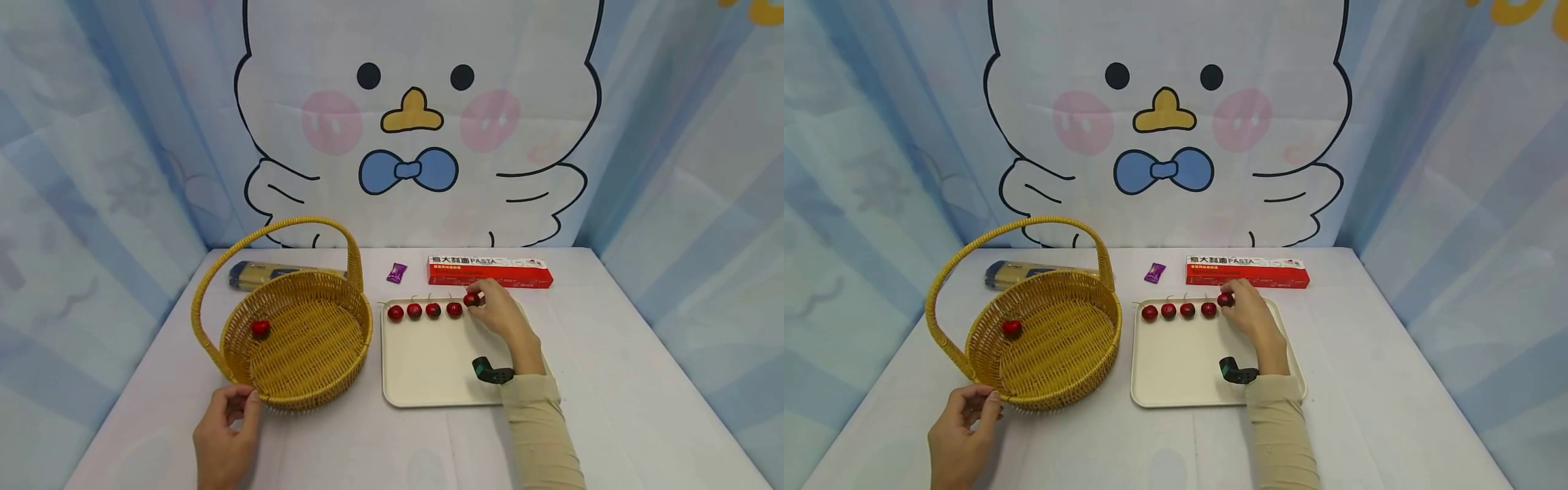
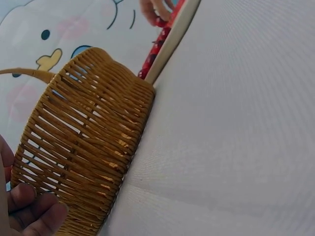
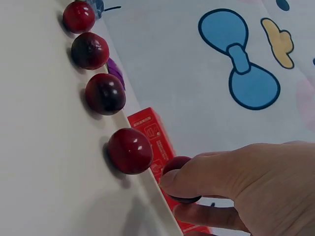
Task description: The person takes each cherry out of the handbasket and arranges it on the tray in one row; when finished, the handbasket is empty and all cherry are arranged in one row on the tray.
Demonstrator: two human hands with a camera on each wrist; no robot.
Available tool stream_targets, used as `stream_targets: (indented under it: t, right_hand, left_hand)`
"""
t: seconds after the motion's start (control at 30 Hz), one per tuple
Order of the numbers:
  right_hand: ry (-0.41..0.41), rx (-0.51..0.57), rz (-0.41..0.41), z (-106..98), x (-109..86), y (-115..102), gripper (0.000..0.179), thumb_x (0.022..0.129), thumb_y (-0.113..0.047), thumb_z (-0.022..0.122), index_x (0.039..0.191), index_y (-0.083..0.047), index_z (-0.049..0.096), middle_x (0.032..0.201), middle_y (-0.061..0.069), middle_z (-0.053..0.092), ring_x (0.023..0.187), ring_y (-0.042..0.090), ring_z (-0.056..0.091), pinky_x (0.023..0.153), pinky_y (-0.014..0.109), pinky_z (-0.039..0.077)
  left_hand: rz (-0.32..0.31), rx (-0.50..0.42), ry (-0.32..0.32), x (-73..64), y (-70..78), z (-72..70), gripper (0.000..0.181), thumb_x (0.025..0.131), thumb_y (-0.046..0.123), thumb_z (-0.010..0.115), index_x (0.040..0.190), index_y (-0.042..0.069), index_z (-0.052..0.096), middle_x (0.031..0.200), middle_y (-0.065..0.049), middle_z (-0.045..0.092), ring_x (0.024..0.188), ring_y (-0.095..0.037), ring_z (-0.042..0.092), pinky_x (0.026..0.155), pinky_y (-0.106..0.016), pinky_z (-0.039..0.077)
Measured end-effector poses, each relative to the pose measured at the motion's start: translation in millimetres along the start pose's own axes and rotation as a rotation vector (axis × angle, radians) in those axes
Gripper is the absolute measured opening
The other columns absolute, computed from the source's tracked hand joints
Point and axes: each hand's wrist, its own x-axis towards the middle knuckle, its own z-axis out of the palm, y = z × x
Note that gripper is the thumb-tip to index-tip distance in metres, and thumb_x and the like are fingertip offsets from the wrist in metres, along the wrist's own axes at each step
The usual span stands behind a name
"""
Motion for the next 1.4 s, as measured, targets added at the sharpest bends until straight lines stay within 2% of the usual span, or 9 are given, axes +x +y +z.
stream_targets:
  t: [0.3,0.5,0.8,1.07,1.4]
  right_hand:
    - [-0.017,-0.008,-0.018,7.9,5.1,14.5,0.037,0.088,-0.003,0.068,0.124,0.003,0.062,0.113,0.019,0.062,0.098,0.031,0.057,0.092,0.047,0.052]
    - [-0.037,0.01,0.023,8.6,4.4,17.3,0.038,0.089,-0.004,0.068,0.127,0.001,0.061,0.117,0.019,0.063,0.103,0.032,0.057,0.098,0.049,0.051]
    - [-0.022,-0.009,0.031,4.4,2.0,17.4,0.041,0.089,-0.008,0.068,0.128,-0.002,0.061,0.12,0.018,0.062,0.106,0.033,0.06,0.097,0.05,0.051]
    - [-0.034,0.036,0.059,-1.6,-0.7,10.8,0.043,0.092,-0.011,0.066,0.133,-0.003,0.056,0.135,0.019,0.055,0.118,0.038,0.056,0.102,0.054,0.05]
    - [-0.009,0.025,0.021,-12.2,-5.2,-6.8,0.045,0.094,-0.015,0.067,0.136,-0.004,0.055,0.137,0.019,0.053,0.119,0.037,0.055,0.099,0.052,0.051]
  left_hand:
    - [-0.033,0.016,-0.019,-0.5,0.3,0.2,0.008,0.093,0.005,0.064,0.099,0.001,0.062,0.085,-0.01,0.066,0.073,0.007,0.048,0.063,-0.001,0.04]
    - [-0.048,0.027,-0.034,-1.2,0.6,-0.1,0.008,0.094,0.006,0.063,0.1,0.002,0.061,0.086,-0.01,0.066,0.074,0.006,0.049,0.063,-0.001,0.04]
    - [-0.023,0.004,-0.02,-0.6,-0.5,-0.3,0.008,0.093,0.005,0.064,0.099,0.001,0.061,0.085,-0.011,0.066,0.074,0.008,0.049,0.064,-0.001,0.041]
    - [-0.033,0.012,-0.027,-0.3,-0.3,-0.5,0.008,0.094,0.006,0.063,0.1,0.001,0.061,0.086,-0.01,0.066,0.074,0.007,0.049,0.063,-0.001,0.04]
    - [-0.023,-0.003,-0.014,0.0,-0.7,0.2,0.007,0.092,0.004,0.064,0.098,0.001,0.062,0.085,-0.011,0.067,0.073,0.008,0.049,0.063,-0.001,0.041]
